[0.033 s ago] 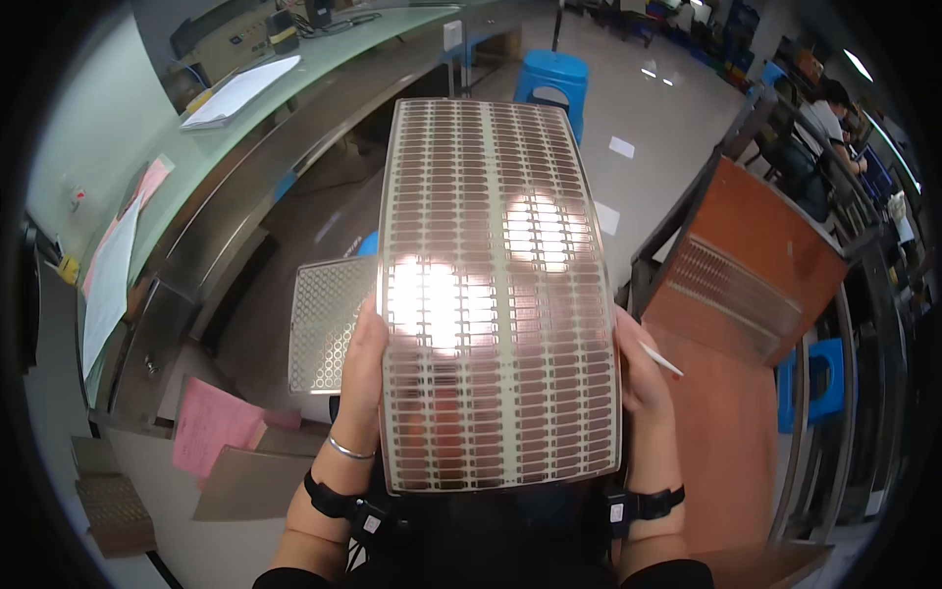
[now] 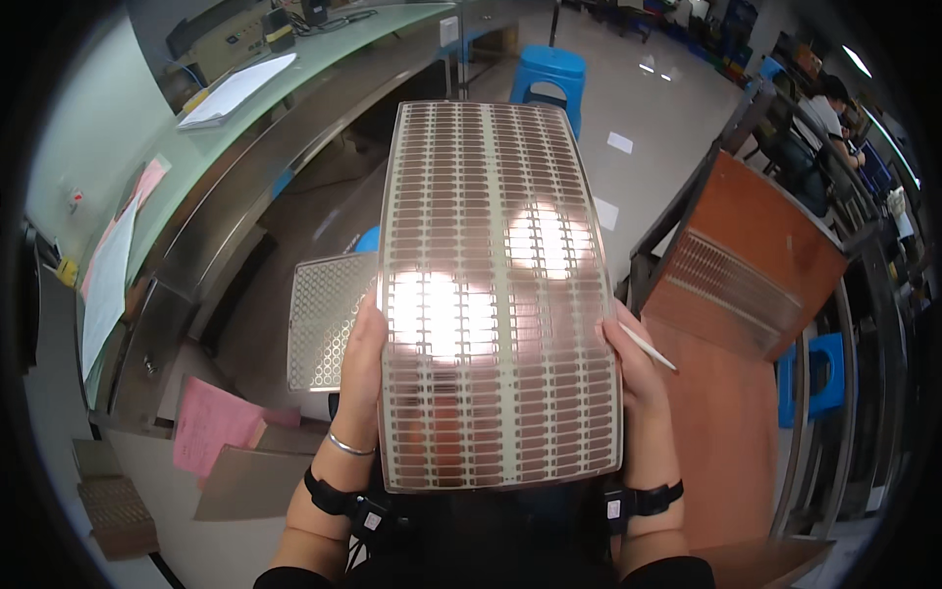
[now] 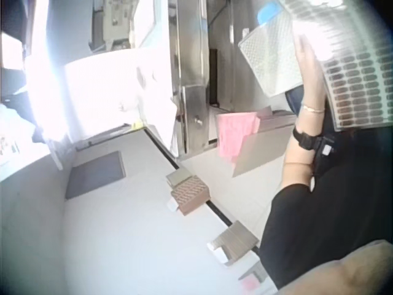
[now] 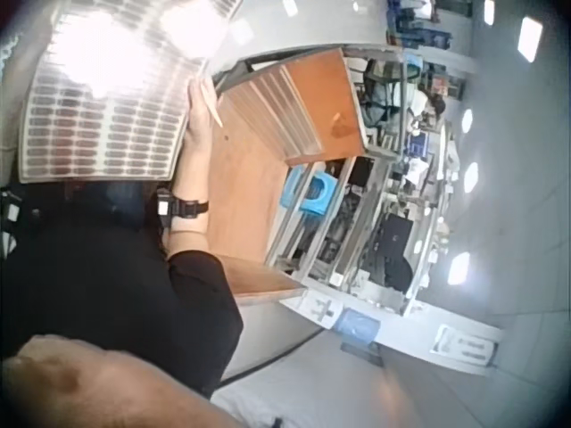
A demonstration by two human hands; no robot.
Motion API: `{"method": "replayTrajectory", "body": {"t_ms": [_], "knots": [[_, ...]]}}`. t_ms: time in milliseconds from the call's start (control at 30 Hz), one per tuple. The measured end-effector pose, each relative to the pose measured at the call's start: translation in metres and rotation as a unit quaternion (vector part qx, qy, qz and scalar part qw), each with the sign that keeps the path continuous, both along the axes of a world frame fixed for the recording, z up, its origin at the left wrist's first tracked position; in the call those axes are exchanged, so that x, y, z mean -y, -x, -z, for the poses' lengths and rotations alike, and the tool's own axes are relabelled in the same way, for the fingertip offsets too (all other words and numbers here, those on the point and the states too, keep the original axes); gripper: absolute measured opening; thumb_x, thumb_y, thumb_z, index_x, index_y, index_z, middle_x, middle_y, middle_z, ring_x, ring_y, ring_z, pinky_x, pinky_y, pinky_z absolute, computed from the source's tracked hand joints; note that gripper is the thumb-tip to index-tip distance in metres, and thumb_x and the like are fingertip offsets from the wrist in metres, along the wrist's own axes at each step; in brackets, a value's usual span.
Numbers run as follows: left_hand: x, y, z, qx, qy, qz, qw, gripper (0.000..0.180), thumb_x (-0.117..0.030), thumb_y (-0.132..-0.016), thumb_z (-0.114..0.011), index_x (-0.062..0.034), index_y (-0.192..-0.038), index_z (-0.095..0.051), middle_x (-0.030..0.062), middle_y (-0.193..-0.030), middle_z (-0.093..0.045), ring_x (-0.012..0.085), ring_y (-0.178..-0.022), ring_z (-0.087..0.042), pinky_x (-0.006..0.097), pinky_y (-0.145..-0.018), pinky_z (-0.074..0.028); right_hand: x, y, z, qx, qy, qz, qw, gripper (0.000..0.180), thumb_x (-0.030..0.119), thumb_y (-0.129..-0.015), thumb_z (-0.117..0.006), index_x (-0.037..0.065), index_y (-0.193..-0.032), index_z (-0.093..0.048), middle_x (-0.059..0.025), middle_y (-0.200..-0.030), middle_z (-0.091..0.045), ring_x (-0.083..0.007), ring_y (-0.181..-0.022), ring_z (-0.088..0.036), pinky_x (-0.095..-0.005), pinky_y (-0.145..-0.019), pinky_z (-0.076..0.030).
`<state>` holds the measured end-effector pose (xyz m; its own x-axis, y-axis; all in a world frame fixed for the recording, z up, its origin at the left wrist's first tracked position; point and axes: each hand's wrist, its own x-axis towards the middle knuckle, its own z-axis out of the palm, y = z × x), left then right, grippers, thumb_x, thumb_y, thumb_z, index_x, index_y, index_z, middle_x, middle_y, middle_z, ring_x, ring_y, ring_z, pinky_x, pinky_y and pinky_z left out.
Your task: Inspecting large metallic grid sheets, possibly circuit boards or solar cell components, using a stylus to point or check details.
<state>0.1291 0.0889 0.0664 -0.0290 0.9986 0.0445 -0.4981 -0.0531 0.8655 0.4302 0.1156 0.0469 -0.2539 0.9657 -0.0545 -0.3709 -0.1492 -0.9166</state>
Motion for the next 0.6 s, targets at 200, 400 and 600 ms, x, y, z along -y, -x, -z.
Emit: {"method": "replayTrajectory", "body": {"t_ms": [200, 400, 600], "knots": [[-0.006, -0.002, 0.003, -0.048, 0.011, -0.037, 0.998, 0.046, -0.027, -0.098, -0.037, 0.0013, -0.133, -0.035, 0.0116, -0.123, -0.051, 0.0152, -0.110, -0.051, 0.027, -0.092, -0.041, 0.003, 0.018, -0.005, 0.012, -0.012, 0.077, 0.997, 0.044, 0.019, -0.092, -0.047, -0.002, -0.130, -0.040, -0.0101, -0.121, -0.053, -0.0133, -0.107, -0.051, -0.0242, -0.090, -0.041], [-0.012, -0.001, 0.007, -0.020, 0.007, -0.046, 0.999, 0.041, -0.022, -0.096, -0.043, 0.0022, -0.129, -0.041, 0.0112, -0.118, -0.055, 0.0141, -0.105, -0.054, 0.026, -0.088, -0.045, 0.004, 0.017, -0.009, -0.015, -0.017, 0.080, 0.997, 0.041, 0.017, -0.093, -0.046, -0.003, -0.128, -0.042, -0.0099, -0.119, -0.053, -0.0132, -0.106, -0.052, -0.0250, -0.089, -0.042], [-0.016, 0.006, 0.016, 0.013, 0.002, -0.038, 0.999, 0.039, -0.017, -0.095, -0.043, 0.0025, -0.129, -0.042, 0.0121, -0.120, -0.054, 0.0159, -0.107, -0.054, 0.026, -0.090, -0.044, 0.003, 0.023, -0.014, -0.029, -0.037, 0.053, 0.997, 0.041, 0.017, -0.093, -0.046, -0.003, -0.129, -0.040, -0.0100, -0.116, -0.055, -0.0141, -0.104, -0.053, -0.0259, -0.087, -0.043]]}}
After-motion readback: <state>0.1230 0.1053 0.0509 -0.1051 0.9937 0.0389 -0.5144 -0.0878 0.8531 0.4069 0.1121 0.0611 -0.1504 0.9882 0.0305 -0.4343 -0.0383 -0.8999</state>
